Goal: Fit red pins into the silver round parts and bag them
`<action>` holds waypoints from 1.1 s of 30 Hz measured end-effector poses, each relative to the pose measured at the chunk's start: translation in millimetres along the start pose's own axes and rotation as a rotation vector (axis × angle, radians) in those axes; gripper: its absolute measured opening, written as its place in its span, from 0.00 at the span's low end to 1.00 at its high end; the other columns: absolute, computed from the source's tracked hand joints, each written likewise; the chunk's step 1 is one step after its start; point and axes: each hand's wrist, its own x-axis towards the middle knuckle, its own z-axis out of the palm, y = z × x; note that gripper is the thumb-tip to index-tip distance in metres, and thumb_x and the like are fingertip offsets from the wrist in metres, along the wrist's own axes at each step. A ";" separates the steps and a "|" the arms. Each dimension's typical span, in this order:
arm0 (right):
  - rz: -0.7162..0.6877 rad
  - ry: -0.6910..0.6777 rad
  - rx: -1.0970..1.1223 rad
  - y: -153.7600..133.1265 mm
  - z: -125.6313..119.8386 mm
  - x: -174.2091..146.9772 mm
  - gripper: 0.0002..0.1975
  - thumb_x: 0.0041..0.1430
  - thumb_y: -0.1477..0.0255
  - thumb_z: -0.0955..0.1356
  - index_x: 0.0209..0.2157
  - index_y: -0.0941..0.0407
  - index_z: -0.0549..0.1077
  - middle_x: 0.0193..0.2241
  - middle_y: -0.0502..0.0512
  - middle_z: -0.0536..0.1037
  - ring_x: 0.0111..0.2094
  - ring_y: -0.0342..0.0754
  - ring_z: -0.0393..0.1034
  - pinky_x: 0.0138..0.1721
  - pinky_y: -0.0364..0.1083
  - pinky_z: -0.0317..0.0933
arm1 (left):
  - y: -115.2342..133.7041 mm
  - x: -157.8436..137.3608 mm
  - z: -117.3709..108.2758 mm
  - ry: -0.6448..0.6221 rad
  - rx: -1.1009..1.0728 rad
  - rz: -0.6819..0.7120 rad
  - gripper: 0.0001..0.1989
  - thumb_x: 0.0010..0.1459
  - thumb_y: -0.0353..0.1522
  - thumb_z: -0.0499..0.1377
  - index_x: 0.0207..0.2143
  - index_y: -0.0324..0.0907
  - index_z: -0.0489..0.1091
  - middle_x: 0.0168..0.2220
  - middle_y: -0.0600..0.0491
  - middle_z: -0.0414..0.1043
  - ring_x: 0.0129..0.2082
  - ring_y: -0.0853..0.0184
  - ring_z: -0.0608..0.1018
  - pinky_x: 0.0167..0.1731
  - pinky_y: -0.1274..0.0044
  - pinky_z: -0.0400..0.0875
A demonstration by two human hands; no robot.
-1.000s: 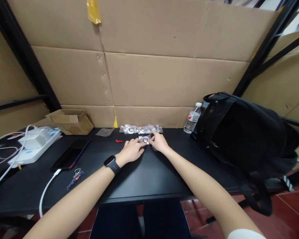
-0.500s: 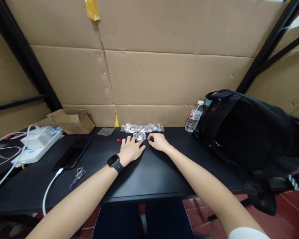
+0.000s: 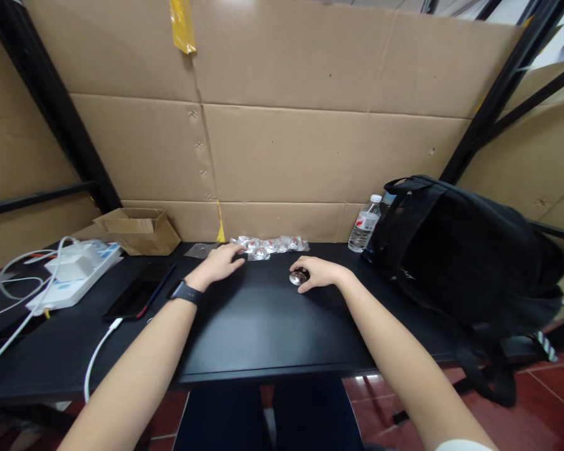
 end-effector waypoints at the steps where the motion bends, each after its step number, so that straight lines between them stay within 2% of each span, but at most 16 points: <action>1: 0.021 -0.010 0.012 0.7 -1.9 -1.3 0.30 0.37 0.67 0.81 0.47 0.53 0.81 0.44 0.55 0.80 0.40 0.52 0.75 0.43 0.45 0.67 | -12.6 -1.6 -8.2 -0.016 -0.030 0.014 0.21 0.59 0.41 0.58 0.52 0.44 0.75 0.51 0.46 0.77 0.49 0.57 0.77 0.51 0.69 0.69; 3: 0.036 -0.023 0.032 1.3 -2.7 -1.5 0.24 0.38 0.70 0.80 0.42 0.53 0.82 0.39 0.53 0.81 0.36 0.49 0.75 0.38 0.43 0.66 | -32.6 -5.0 -18.5 -0.051 -0.045 0.006 0.17 0.53 0.40 0.63 0.44 0.45 0.79 0.43 0.49 0.81 0.42 0.59 0.80 0.45 0.73 0.71; 6: 0.029 -0.027 0.038 0.2 0.6 1.4 0.19 0.41 0.72 0.78 0.40 0.55 0.82 0.35 0.52 0.81 0.34 0.47 0.74 0.36 0.42 0.65 | -46.5 -7.4 -17.7 -0.090 -0.043 -0.023 0.15 0.47 0.38 0.65 0.38 0.46 0.80 0.37 0.51 0.82 0.36 0.60 0.80 0.40 0.75 0.72; 11: 0.033 -0.006 0.025 -6.0 4.3 3.8 0.23 0.40 0.73 0.78 0.43 0.56 0.80 0.34 0.51 0.81 0.32 0.45 0.73 0.35 0.40 0.64 | -43.5 -4.2 -2.3 -0.111 -0.057 -0.062 0.09 0.50 0.36 0.62 0.33 0.45 0.80 0.32 0.51 0.82 0.33 0.62 0.81 0.37 0.76 0.71; 15: 0.026 0.015 0.009 -11.9 5.3 3.7 0.25 0.38 0.74 0.78 0.44 0.55 0.80 0.34 0.50 0.81 0.30 0.44 0.73 0.34 0.40 0.64 | -24.8 -2.1 5.0 -0.131 -0.120 -0.023 0.07 0.53 0.36 0.62 0.31 0.45 0.79 0.30 0.51 0.81 0.32 0.63 0.81 0.35 0.76 0.71; 20: 0.004 0.070 -0.038 -16.3 8.6 3.6 0.25 0.36 0.76 0.77 0.41 0.54 0.80 0.33 0.49 0.81 0.31 0.45 0.74 0.33 0.40 0.63 | 20.1 -0.2 15.7 -0.144 -0.195 0.135 0.08 0.58 0.36 0.60 0.34 0.44 0.79 0.32 0.52 0.81 0.32 0.64 0.81 0.36 0.77 0.70; 23: 0.002 0.102 -0.025 -17.4 8.3 3.2 0.26 0.36 0.75 0.77 0.43 0.53 0.79 0.34 0.49 0.81 0.32 0.45 0.75 0.34 0.40 0.64 | 42.3 -0.8 18.0 -0.100 -0.203 0.180 0.08 0.60 0.36 0.59 0.35 0.45 0.78 0.33 0.52 0.81 0.34 0.64 0.81 0.38 0.76 0.70; 27: -0.044 0.169 0.168 -20.0 5.9 3.3 0.25 0.38 0.74 0.77 0.43 0.55 0.77 0.35 0.50 0.81 0.34 0.45 0.76 0.40 0.42 0.67 | 55.1 -2.5 16.0 0.025 -0.247 0.184 0.07 0.62 0.36 0.59 0.36 0.45 0.77 0.37 0.52 0.81 0.38 0.64 0.81 0.43 0.75 0.71; 30: -0.112 0.251 0.371 -24.7 7.0 5.1 0.24 0.39 0.74 0.76 0.43 0.56 0.76 0.38 0.52 0.81 0.37 0.46 0.76 0.45 0.45 0.69 | 58.6 -2.2 15.8 0.099 -0.360 0.133 0.09 0.62 0.37 0.60 0.36 0.43 0.77 0.38 0.52 0.81 0.38 0.64 0.81 0.42 0.75 0.72; 33: -0.176 0.357 0.545 -30.9 12.9 9.1 0.23 0.41 0.74 0.76 0.43 0.57 0.75 0.40 0.54 0.79 0.38 0.47 0.76 0.47 0.48 0.71 | 62.6 -0.8 18.0 0.148 -0.464 0.065 0.09 0.58 0.39 0.65 0.33 0.42 0.79 0.36 0.51 0.82 0.37 0.62 0.81 0.43 0.72 0.72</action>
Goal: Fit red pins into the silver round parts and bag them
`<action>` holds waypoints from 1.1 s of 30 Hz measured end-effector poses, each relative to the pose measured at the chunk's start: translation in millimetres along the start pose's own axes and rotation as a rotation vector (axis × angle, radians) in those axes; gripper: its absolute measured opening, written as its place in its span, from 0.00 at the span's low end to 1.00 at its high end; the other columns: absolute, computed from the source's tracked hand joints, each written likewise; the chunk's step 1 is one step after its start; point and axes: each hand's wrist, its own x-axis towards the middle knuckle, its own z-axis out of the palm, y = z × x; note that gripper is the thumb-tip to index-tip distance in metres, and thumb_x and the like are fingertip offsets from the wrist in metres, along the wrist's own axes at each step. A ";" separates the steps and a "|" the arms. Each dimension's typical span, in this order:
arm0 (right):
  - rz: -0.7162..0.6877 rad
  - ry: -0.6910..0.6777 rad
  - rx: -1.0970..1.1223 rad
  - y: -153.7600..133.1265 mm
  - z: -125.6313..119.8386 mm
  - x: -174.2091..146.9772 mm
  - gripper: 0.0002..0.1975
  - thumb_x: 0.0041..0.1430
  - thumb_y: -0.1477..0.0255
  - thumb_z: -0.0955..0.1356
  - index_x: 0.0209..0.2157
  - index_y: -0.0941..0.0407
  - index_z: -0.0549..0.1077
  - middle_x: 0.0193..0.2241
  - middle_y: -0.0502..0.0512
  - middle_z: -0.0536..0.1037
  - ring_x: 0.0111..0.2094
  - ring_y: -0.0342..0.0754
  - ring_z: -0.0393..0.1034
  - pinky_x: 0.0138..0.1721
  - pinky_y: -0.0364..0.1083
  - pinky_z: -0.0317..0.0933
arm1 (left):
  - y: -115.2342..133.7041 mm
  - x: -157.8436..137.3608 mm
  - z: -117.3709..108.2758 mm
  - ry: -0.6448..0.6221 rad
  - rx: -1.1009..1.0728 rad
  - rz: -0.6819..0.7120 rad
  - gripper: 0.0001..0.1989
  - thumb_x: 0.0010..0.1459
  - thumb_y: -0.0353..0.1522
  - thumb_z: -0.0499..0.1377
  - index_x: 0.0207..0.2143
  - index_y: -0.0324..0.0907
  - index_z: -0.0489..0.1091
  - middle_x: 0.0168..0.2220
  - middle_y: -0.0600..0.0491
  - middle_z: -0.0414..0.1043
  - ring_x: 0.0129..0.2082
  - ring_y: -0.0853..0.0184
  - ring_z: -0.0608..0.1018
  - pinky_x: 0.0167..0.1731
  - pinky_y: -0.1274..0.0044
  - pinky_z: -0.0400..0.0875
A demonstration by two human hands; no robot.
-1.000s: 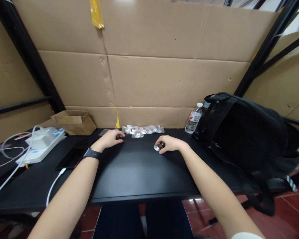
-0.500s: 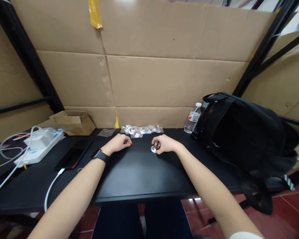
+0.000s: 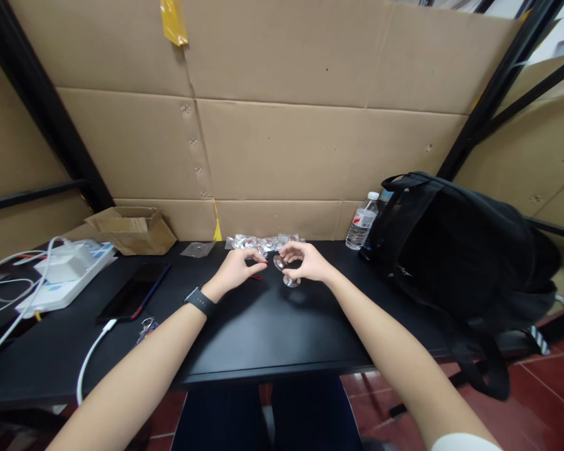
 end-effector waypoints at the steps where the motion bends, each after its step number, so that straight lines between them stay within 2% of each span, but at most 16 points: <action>1: -0.016 0.030 0.036 0.1 3.8 0.6 0.23 0.42 0.73 0.76 0.43 0.57 0.75 0.40 0.55 0.79 0.39 0.47 0.76 0.48 0.49 0.71 | 1.0 0.4 1.6 0.016 -0.033 -0.018 0.10 0.55 0.40 0.67 0.32 0.42 0.79 0.35 0.51 0.82 0.37 0.62 0.81 0.44 0.71 0.72; 4: -0.035 0.083 0.098 0.9 15.9 1.9 0.22 0.42 0.72 0.76 0.43 0.56 0.74 0.39 0.54 0.79 0.39 0.47 0.76 0.48 0.50 0.72 | 4.7 1.4 5.8 0.048 -0.162 -0.041 0.13 0.51 0.41 0.70 0.31 0.40 0.80 0.33 0.50 0.82 0.36 0.60 0.81 0.45 0.70 0.74; 8: -0.046 0.129 0.150 0.9 28.1 3.0 0.21 0.43 0.71 0.76 0.42 0.56 0.74 0.39 0.55 0.80 0.39 0.48 0.77 0.46 0.50 0.73 | 8.7 1.8 7.9 0.054 -0.278 -0.019 0.14 0.51 0.41 0.70 0.32 0.39 0.79 0.34 0.49 0.82 0.37 0.60 0.82 0.44 0.70 0.75; 13: -0.052 0.180 0.184 -1.8 33.3 3.7 0.21 0.42 0.71 0.77 0.41 0.55 0.73 0.42 0.55 0.80 0.42 0.50 0.77 0.44 0.48 0.73 | 8.4 1.7 8.0 0.080 -0.232 -0.034 0.11 0.55 0.40 0.68 0.32 0.42 0.82 0.33 0.51 0.83 0.36 0.59 0.82 0.44 0.71 0.75; 19: -0.031 0.228 0.246 -3.9 36.1 4.5 0.21 0.42 0.70 0.78 0.40 0.55 0.73 0.41 0.55 0.80 0.43 0.51 0.78 0.43 0.48 0.72 | 12.2 0.4 15.0 0.092 -0.232 0.004 0.12 0.59 0.40 0.64 0.37 0.42 0.82 0.40 0.50 0.83 0.42 0.57 0.82 0.49 0.69 0.73; 24: -0.029 0.245 0.255 -3.4 37.2 4.7 0.22 0.40 0.68 0.79 0.39 0.55 0.73 0.41 0.55 0.80 0.43 0.51 0.78 0.43 0.47 0.72 | 14.9 0.0 16.8 0.144 -0.234 -0.030 0.13 0.58 0.42 0.65 0.37 0.41 0.80 0.38 0.49 0.82 0.39 0.59 0.82 0.44 0.71 0.75; 30: -0.035 0.254 0.276 -0.8 36.8 4.9 0.21 0.42 0.69 0.79 0.39 0.55 0.73 0.42 0.56 0.80 0.43 0.50 0.78 0.42 0.47 0.72 | 18.9 -1.2 15.7 0.142 -0.105 0.028 0.10 0.63 0.39 0.61 0.38 0.42 0.78 0.40 0.50 0.81 0.42 0.60 0.81 0.46 0.73 0.71; 33: -0.034 0.263 0.295 1.6 37.0 5.4 0.21 0.42 0.69 0.79 0.39 0.55 0.73 0.42 0.56 0.80 0.42 0.50 0.78 0.42 0.46 0.72 | 24.5 -3.0 18.1 0.149 -0.022 0.029 0.10 0.66 0.37 0.56 0.40 0.43 0.76 0.42 0.51 0.80 0.42 0.61 0.80 0.44 0.74 0.69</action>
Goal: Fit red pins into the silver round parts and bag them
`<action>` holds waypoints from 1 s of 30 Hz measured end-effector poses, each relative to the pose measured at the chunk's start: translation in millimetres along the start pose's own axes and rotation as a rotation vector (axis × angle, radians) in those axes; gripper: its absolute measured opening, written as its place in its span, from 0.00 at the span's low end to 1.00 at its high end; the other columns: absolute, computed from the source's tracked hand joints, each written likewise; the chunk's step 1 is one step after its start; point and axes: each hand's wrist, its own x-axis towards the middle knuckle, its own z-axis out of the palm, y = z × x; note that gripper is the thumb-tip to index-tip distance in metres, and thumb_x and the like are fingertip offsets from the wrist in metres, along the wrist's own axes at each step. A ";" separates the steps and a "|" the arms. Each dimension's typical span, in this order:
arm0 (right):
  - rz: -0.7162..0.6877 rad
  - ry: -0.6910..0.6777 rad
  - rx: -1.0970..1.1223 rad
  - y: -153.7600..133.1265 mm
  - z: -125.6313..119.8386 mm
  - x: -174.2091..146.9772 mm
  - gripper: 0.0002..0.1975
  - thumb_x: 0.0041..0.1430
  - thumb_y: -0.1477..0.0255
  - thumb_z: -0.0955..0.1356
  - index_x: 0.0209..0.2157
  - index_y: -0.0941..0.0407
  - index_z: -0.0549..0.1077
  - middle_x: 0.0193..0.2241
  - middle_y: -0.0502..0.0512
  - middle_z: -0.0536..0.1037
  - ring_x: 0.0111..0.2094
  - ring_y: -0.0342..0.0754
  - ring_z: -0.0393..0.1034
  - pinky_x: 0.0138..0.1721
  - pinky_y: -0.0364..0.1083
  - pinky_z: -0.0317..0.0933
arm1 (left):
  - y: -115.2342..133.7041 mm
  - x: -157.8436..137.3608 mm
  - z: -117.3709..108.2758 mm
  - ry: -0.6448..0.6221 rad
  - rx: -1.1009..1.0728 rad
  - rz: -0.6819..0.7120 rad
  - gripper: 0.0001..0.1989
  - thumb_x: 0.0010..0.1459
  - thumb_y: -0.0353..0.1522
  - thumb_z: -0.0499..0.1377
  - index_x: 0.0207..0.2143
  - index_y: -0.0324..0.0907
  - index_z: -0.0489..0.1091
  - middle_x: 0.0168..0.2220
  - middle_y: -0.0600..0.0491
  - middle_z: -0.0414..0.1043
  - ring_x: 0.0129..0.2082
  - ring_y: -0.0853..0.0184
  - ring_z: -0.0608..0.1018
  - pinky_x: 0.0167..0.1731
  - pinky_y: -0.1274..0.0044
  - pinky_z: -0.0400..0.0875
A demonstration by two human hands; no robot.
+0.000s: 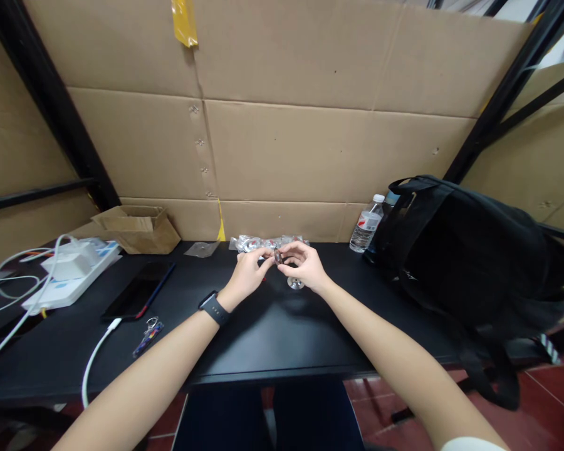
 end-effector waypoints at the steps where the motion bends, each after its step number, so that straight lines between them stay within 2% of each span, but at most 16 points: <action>1: 0.000 0.002 0.007 0.5 0.1 0.1 0.21 0.41 0.69 0.79 0.39 0.55 0.74 0.41 0.56 0.80 0.42 0.50 0.78 0.42 0.46 0.72 | 1.7 -0.7 1.1 0.002 0.020 -0.004 0.10 0.67 0.36 0.55 0.41 0.43 0.75 0.42 0.51 0.80 0.42 0.62 0.79 0.43 0.74 0.69; 3: 0.002 0.004 0.020 0.6 0.8 0.1 0.21 0.41 0.70 0.79 0.38 0.55 0.74 0.41 0.56 0.80 0.42 0.50 0.77 0.41 0.46 0.72 | 3.9 -2.0 3.5 0.007 0.056 -0.008 0.09 0.68 0.35 0.54 0.41 0.43 0.73 0.42 0.51 0.79 0.43 0.62 0.78 0.43 0.74 0.67; 9: 0.032 0.007 0.068 0.8 3.2 -0.7 0.21 0.39 0.71 0.81 0.37 0.55 0.75 0.40 0.55 0.80 0.41 0.49 0.78 0.40 0.46 0.72 | 4.1 -4.6 8.3 0.059 0.201 0.020 0.07 0.68 0.33 0.54 0.41 0.45 0.72 0.47 0.50 0.72 0.51 0.59 0.73 0.50 0.68 0.61; 13: 0.074 0.013 0.094 4.1 4.5 -1.9 0.21 0.40 0.69 0.81 0.37 0.56 0.76 0.39 0.55 0.81 0.40 0.50 0.78 0.40 0.46 0.73 | 3.0 -5.8 8.0 0.106 0.287 0.088 0.06 0.67 0.32 0.55 0.42 0.44 0.72 0.49 0.49 0.70 0.53 0.58 0.71 0.50 0.67 0.59; 18: 0.177 0.000 0.109 5.6 3.1 -2.8 0.21 0.41 0.67 0.81 0.39 0.56 0.79 0.39 0.56 0.83 0.42 0.52 0.80 0.48 0.51 0.73 | 2.0 -7.0 5.6 0.176 0.421 0.174 0.05 0.66 0.31 0.57 0.41 0.44 0.73 0.48 0.48 0.71 0.52 0.57 0.71 0.49 0.66 0.58; 22: 0.219 -0.045 0.034 3.9 -3.0 -0.7 0.18 0.46 0.64 0.79 0.38 0.57 0.82 0.35 0.57 0.84 0.38 0.52 0.80 0.44 0.51 0.73 | 5.5 -8.1 3.9 0.169 0.456 0.178 0.05 0.67 0.33 0.58 0.40 0.45 0.74 0.48 0.48 0.71 0.52 0.57 0.71 0.49 0.65 0.57; 25: 0.183 -0.052 -0.055 3.7 -6.3 1.3 0.14 0.51 0.63 0.77 0.34 0.58 0.83 0.29 0.55 0.83 0.33 0.49 0.78 0.40 0.48 0.71 | 8.1 -8.8 3.4 0.157 0.468 0.184 0.05 0.67 0.34 0.58 0.39 0.45 0.74 0.49 0.48 0.71 0.53 0.56 0.70 0.49 0.65 0.57; 30: 0.131 -0.069 -0.128 8.9 -6.3 2.8 0.09 0.53 0.66 0.74 0.31 0.58 0.81 0.28 0.53 0.82 0.31 0.47 0.76 0.39 0.46 0.69 | 8.0 -8.2 2.9 0.089 0.484 0.206 0.06 0.67 0.34 0.57 0.40 0.45 0.74 0.48 0.49 0.72 0.52 0.58 0.71 0.48 0.67 0.56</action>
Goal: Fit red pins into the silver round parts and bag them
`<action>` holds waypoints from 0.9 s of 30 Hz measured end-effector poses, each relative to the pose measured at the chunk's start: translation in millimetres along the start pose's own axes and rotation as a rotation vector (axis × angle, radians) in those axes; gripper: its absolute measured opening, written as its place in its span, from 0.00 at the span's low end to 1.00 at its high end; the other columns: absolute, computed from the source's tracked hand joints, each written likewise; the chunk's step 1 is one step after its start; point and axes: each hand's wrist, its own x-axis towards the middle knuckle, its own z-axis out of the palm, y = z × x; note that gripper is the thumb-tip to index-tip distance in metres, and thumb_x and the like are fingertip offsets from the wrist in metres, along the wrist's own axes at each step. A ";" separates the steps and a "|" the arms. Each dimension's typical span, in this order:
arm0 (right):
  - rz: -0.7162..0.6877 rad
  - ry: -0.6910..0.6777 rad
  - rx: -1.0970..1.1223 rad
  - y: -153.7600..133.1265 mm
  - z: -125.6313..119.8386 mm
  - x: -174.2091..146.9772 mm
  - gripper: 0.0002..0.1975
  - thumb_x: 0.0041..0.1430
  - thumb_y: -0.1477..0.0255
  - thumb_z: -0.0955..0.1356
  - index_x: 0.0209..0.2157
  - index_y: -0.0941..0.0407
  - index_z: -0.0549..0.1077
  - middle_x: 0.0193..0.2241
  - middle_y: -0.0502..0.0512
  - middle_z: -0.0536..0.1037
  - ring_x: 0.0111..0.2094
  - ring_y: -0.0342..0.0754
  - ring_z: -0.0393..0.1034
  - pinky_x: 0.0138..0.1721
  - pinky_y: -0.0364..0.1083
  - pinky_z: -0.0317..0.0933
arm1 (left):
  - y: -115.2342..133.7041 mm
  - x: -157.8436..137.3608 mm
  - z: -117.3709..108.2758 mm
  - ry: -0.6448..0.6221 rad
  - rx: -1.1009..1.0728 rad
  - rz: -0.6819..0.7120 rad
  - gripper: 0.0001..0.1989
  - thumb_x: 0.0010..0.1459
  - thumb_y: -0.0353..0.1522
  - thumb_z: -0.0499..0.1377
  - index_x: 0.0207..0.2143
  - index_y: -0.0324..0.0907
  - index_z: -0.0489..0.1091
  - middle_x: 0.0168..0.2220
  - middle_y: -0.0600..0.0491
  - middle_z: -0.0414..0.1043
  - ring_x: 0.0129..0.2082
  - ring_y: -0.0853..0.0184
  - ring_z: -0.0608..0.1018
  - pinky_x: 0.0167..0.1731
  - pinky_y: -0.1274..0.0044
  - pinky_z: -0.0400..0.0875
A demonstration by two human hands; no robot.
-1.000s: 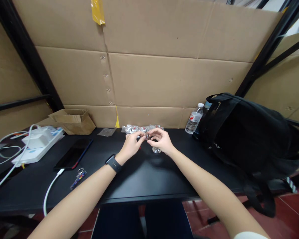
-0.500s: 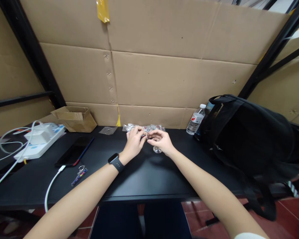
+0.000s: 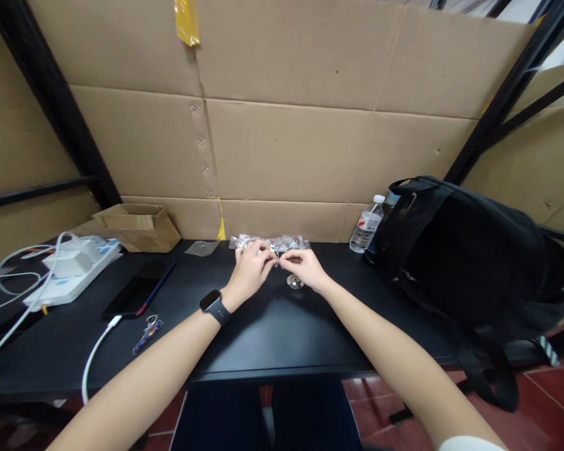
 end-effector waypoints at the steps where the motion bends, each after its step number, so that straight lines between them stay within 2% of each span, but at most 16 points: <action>1: -0.010 -0.005 -0.027 1.2 0.2 0.2 0.08 0.53 0.67 0.74 0.31 0.58 0.80 0.28 0.53 0.82 0.30 0.47 0.76 0.38 0.46 0.69 | -0.6 0.4 0.2 -0.017 -0.006 0.007 0.07 0.68 0.34 0.57 0.40 0.45 0.74 0.48 0.49 0.73 0.52 0.59 0.72 0.48 0.67 0.56; 4: -0.037 0.015 -0.200 3.2 -0.8 -0.1 0.04 0.53 0.71 0.72 0.29 0.58 0.79 0.26 0.52 0.81 0.28 0.46 0.74 0.34 0.44 0.67 | -4.8 1.8 0.0 -0.090 -0.025 -0.001 0.13 0.71 0.35 0.51 0.39 0.44 0.74 0.46 0.50 0.75 0.51 0.60 0.73 0.48 0.68 0.56; 6: -0.074 0.028 -0.374 3.5 -3.0 -0.7 0.02 0.52 0.74 0.71 0.27 0.58 0.78 0.25 0.52 0.80 0.27 0.45 0.73 0.32 0.42 0.65 | -11.6 2.2 -1.2 -0.202 -0.023 -0.011 0.17 0.72 0.35 0.47 0.36 0.44 0.75 0.42 0.51 0.77 0.47 0.61 0.75 0.48 0.68 0.57; 8: -0.117 0.009 -0.529 4.2 -6.1 -0.8 0.02 0.50 0.77 0.71 0.26 0.58 0.78 0.25 0.51 0.79 0.26 0.43 0.72 0.31 0.41 0.63 | -22.1 1.7 -3.0 -0.355 -0.016 -0.006 0.16 0.70 0.36 0.50 0.35 0.45 0.76 0.38 0.52 0.79 0.43 0.61 0.77 0.47 0.69 0.59; 10: -0.147 -0.026 -0.638 6.2 -9.3 -0.2 0.03 0.49 0.78 0.71 0.24 0.58 0.77 0.24 0.51 0.79 0.25 0.42 0.71 0.30 0.40 0.61 | -34.6 0.9 -4.6 -0.494 -0.023 0.007 0.10 0.65 0.37 0.57 0.36 0.46 0.77 0.37 0.53 0.80 0.40 0.61 0.78 0.45 0.71 0.61; 14: -0.163 -0.030 -0.756 11.1 -14.3 2.6 0.04 0.49 0.78 0.71 0.23 0.58 0.76 0.24 0.51 0.77 0.25 0.42 0.69 0.31 0.40 0.59 | -53.4 0.5 -4.7 -0.634 -0.082 0.025 0.06 0.58 0.35 0.62 0.37 0.46 0.78 0.36 0.53 0.80 0.37 0.64 0.79 0.39 0.76 0.65; 20: -0.226 0.096 -0.768 -0.1 -21.7 4.0 0.04 0.48 0.77 0.71 0.23 0.57 0.73 0.24 0.50 0.75 0.26 0.43 0.67 0.31 0.41 0.58 | -55.2 -0.3 -0.7 -0.641 -0.108 0.016 0.05 0.58 0.30 0.60 0.30 0.46 0.75 0.31 0.54 0.79 0.32 0.65 0.79 0.35 0.78 0.66; 27: -0.211 0.156 -0.729 -11.9 -24.8 3.1 0.04 0.47 0.77 0.71 0.22 0.56 0.74 0.23 0.50 0.75 0.26 0.44 0.67 0.32 0.42 0.59 | -54.0 -1.2 -2.9 -0.548 -0.193 0.009 0.05 0.62 0.28 0.56 0.33 0.45 0.70 0.29 0.55 0.77 0.30 0.66 0.78 0.32 0.79 0.65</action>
